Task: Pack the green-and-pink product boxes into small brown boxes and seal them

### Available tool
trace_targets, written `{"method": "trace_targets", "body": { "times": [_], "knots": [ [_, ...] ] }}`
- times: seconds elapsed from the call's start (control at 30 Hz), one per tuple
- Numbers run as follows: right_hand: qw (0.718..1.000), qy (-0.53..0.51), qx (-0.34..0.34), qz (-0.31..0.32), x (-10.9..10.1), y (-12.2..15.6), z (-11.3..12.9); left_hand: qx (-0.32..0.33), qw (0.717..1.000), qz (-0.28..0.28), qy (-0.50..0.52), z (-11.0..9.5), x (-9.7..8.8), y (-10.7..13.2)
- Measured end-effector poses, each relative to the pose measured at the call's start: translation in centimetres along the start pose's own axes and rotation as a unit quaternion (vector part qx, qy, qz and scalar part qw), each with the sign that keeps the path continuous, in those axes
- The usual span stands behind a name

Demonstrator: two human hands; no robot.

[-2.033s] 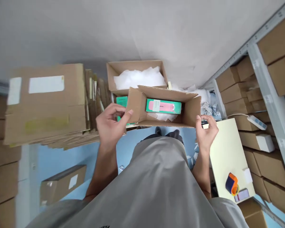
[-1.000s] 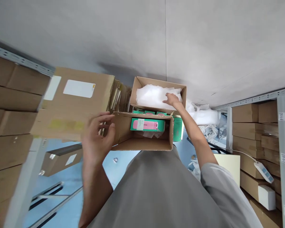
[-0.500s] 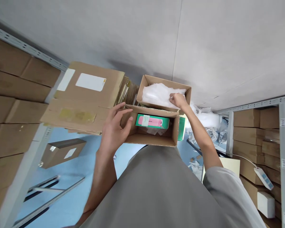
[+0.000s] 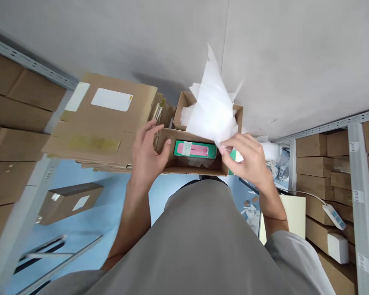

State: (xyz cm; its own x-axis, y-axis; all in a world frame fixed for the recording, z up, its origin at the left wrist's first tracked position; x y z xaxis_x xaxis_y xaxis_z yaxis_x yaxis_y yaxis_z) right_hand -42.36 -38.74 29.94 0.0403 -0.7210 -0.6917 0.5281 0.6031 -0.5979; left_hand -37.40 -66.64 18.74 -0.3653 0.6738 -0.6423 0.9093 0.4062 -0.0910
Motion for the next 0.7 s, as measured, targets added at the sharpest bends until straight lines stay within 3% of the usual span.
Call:
{"method": "trace_targets", "body": {
  "times": [0.07,0.13,0.23,0.33,0.47,0.6,0.7],
  "knots": [
    [0.999,-0.046,-0.014,-0.013,0.5,0.3,1.6,0.0,1.0,-0.014,0.026,-1.1,-0.9,0.6],
    [0.993,-0.113,-0.025,-0.026,1.5,0.6,2.6,0.001,0.998,0.011,0.066,-2.4,-1.5,1.5],
    [0.971,-0.235,0.005,-0.04,3.7,1.2,2.6,0.012,0.981,0.129,0.143,-4.1,-1.1,2.7],
    [0.952,-0.288,0.099,-0.019,6.3,2.3,1.0,0.025,0.95,0.223,0.219,-4.5,0.3,3.2],
    [0.958,-0.2,0.177,0.103,8.9,3.7,-0.9,0.008,0.946,0.209,0.248,-3.4,1.5,2.4],
    [0.939,-0.031,0.191,0.283,10.1,4.7,-1.3,0.0,0.973,0.172,0.152,-3.4,1.4,2.1],
    [0.918,0.033,0.188,0.348,9.9,5.0,-1.1,0.019,0.988,0.148,0.049,-3.9,0.4,2.0]
  ]
}}
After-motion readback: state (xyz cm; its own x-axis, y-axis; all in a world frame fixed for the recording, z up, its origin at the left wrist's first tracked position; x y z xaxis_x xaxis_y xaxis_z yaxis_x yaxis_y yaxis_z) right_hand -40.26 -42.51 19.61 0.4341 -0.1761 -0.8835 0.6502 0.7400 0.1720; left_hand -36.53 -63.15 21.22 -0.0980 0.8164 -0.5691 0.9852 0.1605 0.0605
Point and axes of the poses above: each hand's wrist, its own y-axis away from the middle knuckle, its own x-axis out of the palm, z = x × y, the point moved 7 cm from there along -y, towards the middle knuckle, and after that the axes turned 14 degrees about -x, right-handed, at the moved point
